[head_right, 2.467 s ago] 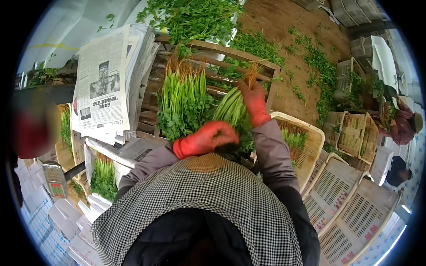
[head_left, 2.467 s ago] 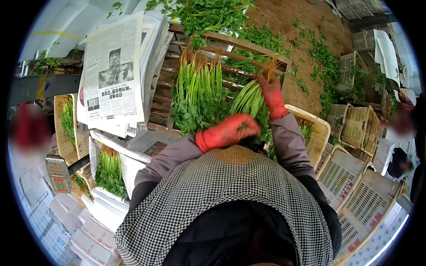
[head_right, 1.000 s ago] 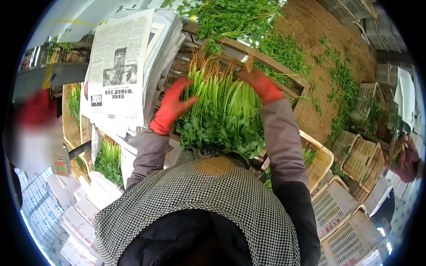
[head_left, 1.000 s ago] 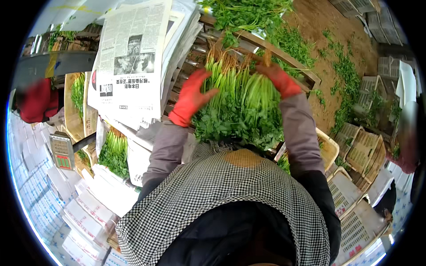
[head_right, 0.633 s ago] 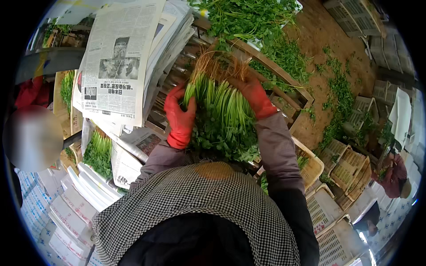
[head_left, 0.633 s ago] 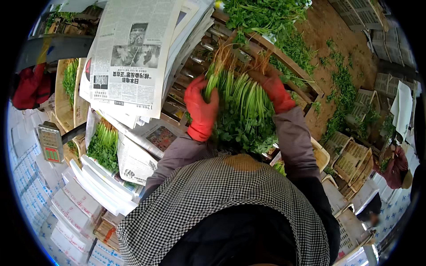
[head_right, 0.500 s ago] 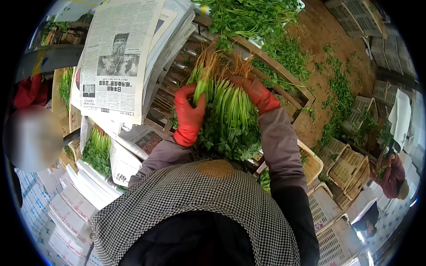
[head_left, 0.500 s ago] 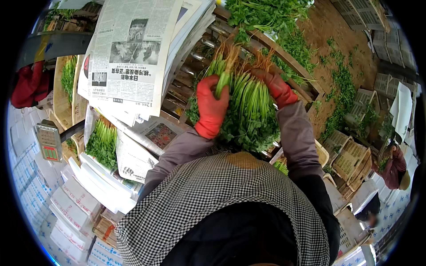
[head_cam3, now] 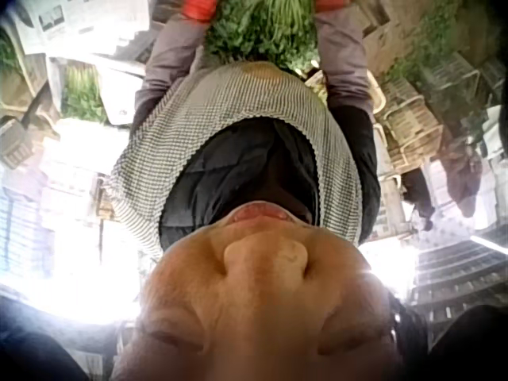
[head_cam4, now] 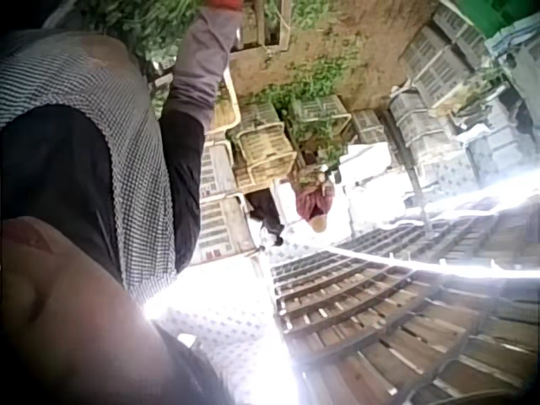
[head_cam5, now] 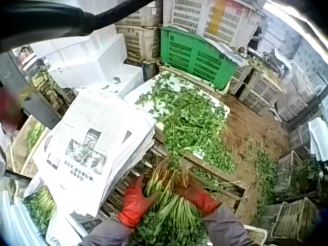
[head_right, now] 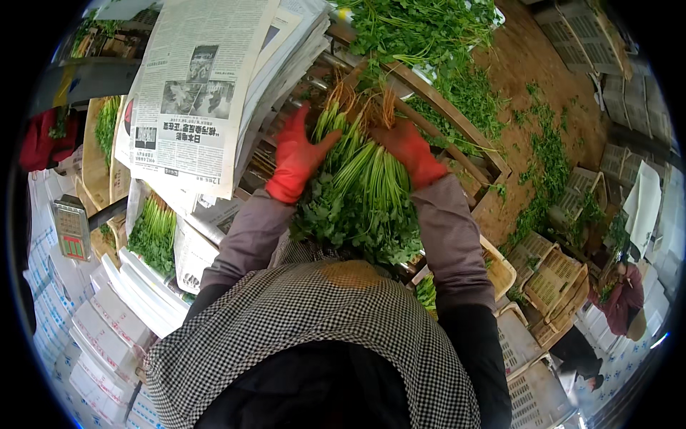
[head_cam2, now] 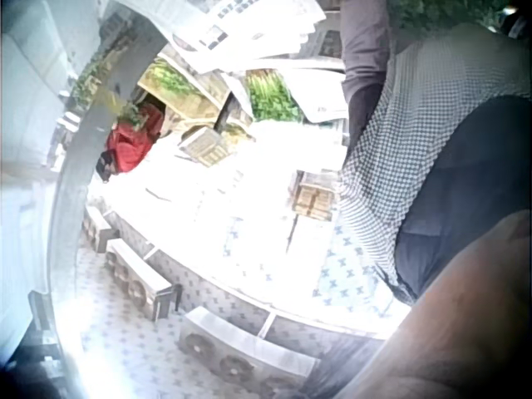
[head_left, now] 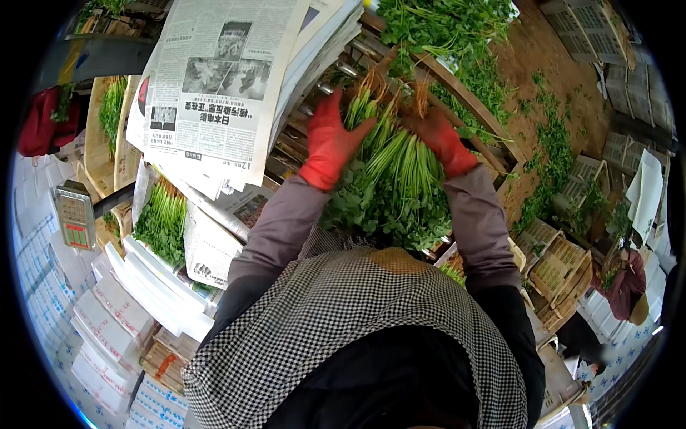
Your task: The person gathers bunches of leafy green vegetables from a basket, aligns them on a wooden rack, and places them into a white styrofoam box. The person repeats this process, transferring vegetables from the basket to the box while occasionally using newspaper to line the box.
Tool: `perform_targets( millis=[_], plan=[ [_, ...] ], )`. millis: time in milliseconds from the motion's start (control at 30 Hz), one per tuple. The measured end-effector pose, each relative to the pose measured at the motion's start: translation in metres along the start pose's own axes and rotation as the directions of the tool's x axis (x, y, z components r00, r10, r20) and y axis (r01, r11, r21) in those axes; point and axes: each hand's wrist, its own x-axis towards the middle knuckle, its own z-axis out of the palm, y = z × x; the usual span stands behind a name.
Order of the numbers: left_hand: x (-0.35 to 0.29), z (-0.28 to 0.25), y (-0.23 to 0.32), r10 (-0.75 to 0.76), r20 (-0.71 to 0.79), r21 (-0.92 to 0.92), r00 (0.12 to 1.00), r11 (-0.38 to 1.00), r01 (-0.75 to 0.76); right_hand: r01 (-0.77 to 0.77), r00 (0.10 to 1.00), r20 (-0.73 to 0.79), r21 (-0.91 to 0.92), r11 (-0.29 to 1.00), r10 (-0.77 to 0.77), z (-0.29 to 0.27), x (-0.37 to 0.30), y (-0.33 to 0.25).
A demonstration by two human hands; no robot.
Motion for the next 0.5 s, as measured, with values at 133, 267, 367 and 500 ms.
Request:
perform_targets(
  millis=[133,267,367,500],
  plan=[
    [-0.024,0.038,-0.010,0.146,-0.077,0.105,0.986,0.985,-0.137,-0.028,0.971,0.226,0.439,0.898,-0.080,0.021,0.000,-0.035],
    [-0.034,0.041,0.005,0.080,-0.060,0.056,0.995,0.995,-0.077,-0.034,0.988,0.152,0.369,0.929,-0.024,0.028,0.002,-0.041],
    [-0.027,0.015,0.014,-0.033,0.170,-0.377,0.985,0.921,0.096,-0.005,0.985,0.160,0.390,0.921,-0.062,0.020,-0.020,-0.048],
    [-0.018,-0.019,-0.002,0.042,0.562,-0.700,0.826,0.556,0.448,-0.005,0.931,0.349,0.302,0.953,-0.105,-0.008,-0.068,-0.078]
  ],
)
